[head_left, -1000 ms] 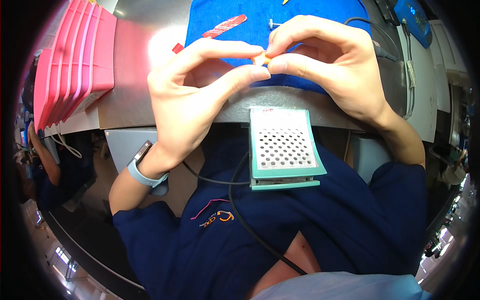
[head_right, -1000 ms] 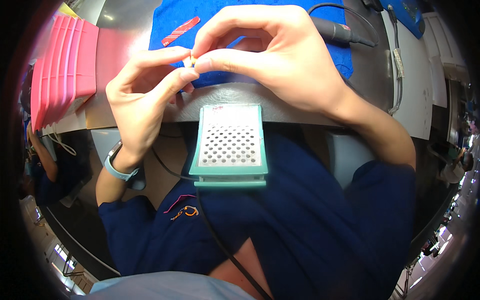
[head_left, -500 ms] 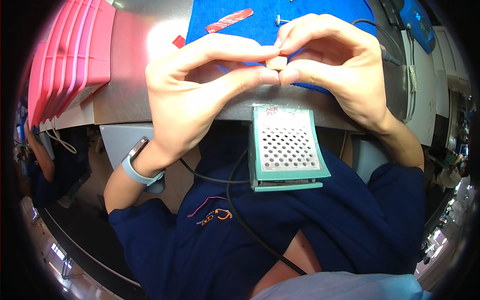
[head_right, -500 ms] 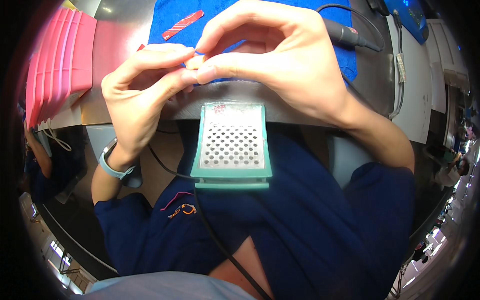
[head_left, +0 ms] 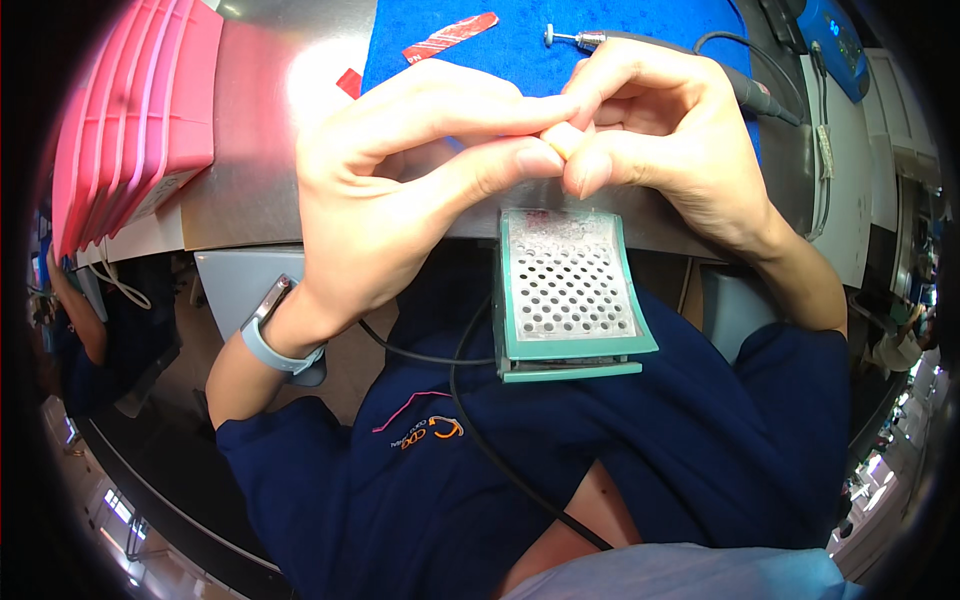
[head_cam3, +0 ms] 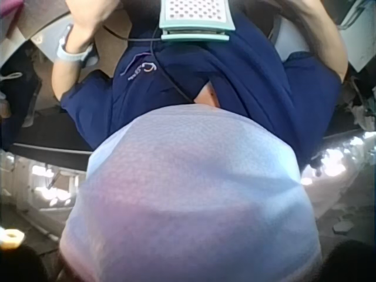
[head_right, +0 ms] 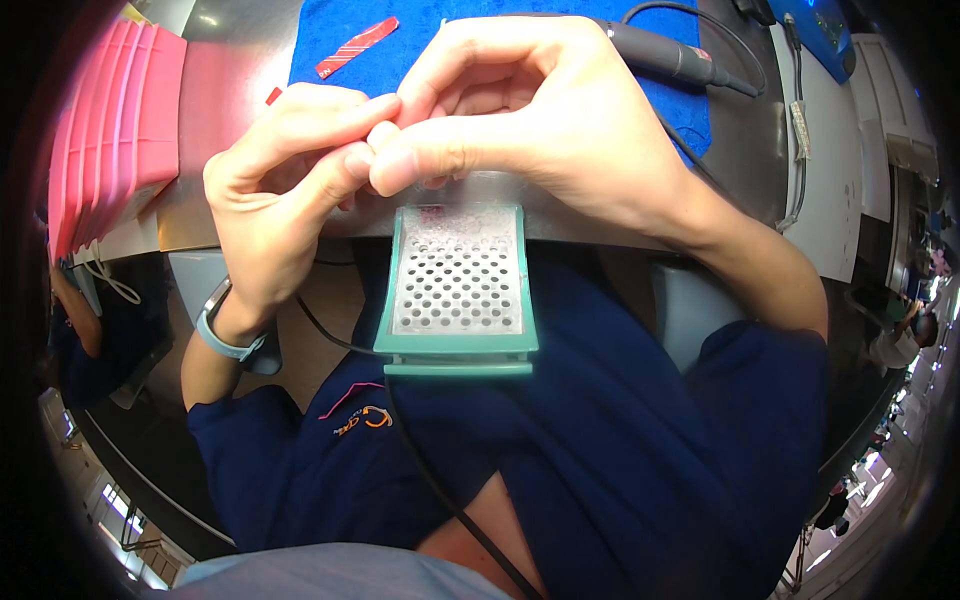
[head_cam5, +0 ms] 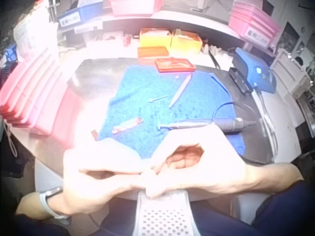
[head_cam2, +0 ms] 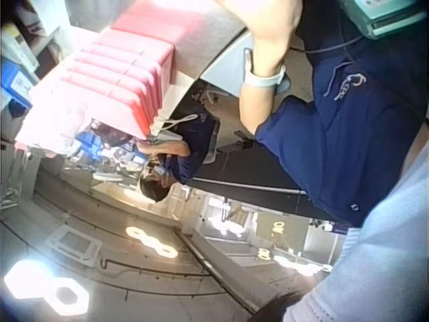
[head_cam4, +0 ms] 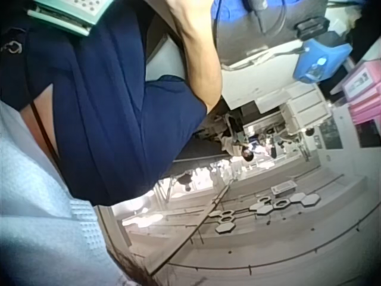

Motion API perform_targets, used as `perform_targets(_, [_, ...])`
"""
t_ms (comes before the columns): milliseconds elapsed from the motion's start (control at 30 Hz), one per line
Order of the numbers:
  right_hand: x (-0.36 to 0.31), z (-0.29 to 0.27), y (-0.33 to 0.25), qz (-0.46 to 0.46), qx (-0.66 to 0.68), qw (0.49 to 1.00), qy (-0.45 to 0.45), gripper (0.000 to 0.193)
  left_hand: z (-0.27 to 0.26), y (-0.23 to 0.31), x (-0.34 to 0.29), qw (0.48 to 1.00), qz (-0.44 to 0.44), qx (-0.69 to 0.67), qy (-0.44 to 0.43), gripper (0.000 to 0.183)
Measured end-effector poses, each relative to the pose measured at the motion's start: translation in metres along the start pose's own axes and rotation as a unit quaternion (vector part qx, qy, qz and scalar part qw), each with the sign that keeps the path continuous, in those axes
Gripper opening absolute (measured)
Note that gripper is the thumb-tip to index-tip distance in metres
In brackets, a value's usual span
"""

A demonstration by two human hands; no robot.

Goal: The person grinds a dental crown using a rotary tool and fits it onto a dental model by hand. They repeatedly polish the crown with the rotary tool and assemble it onto the model by hand.

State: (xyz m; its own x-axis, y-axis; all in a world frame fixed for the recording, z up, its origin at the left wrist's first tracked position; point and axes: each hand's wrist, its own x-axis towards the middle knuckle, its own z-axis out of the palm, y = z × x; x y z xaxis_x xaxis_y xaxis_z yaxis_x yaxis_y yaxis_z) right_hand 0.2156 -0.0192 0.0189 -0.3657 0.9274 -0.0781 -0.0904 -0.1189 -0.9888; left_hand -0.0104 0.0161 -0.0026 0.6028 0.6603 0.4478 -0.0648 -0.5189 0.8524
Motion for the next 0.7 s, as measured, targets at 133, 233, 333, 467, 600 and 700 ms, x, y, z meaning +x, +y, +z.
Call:
perform_targets(133, [0.000,-0.001,0.002,-0.004,0.006,1.000,-0.003,0.031,0.004,0.005,-0.001,0.998,-0.029,-0.050,0.020,0.026])
perform_targets(233, [0.000,0.002,0.000,-0.002,0.011,1.000,0.007,0.032,0.001,0.003,-0.001,1.000,-0.020,-0.017,0.009,0.026])
perform_targets(333, [0.000,0.004,-0.003,0.028,0.012,0.999,0.010,0.035,0.001,0.004,0.000,1.000,0.004,0.004,0.000,0.026])
perform_targets(467, [0.000,0.001,0.002,0.005,0.019,1.000,0.003,0.034,0.005,0.007,-0.002,0.999,-0.008,-0.037,0.017,0.026])
perform_targets(600, [0.001,-0.003,0.002,0.025,0.037,0.999,-0.019,0.035,0.005,0.012,-0.001,0.998,-0.043,-0.037,0.013,0.024])
perform_targets(700, [0.000,0.002,0.005,0.008,0.041,0.999,-0.014,0.035,-0.001,0.003,0.000,0.999,0.020,0.038,-0.003,0.024])
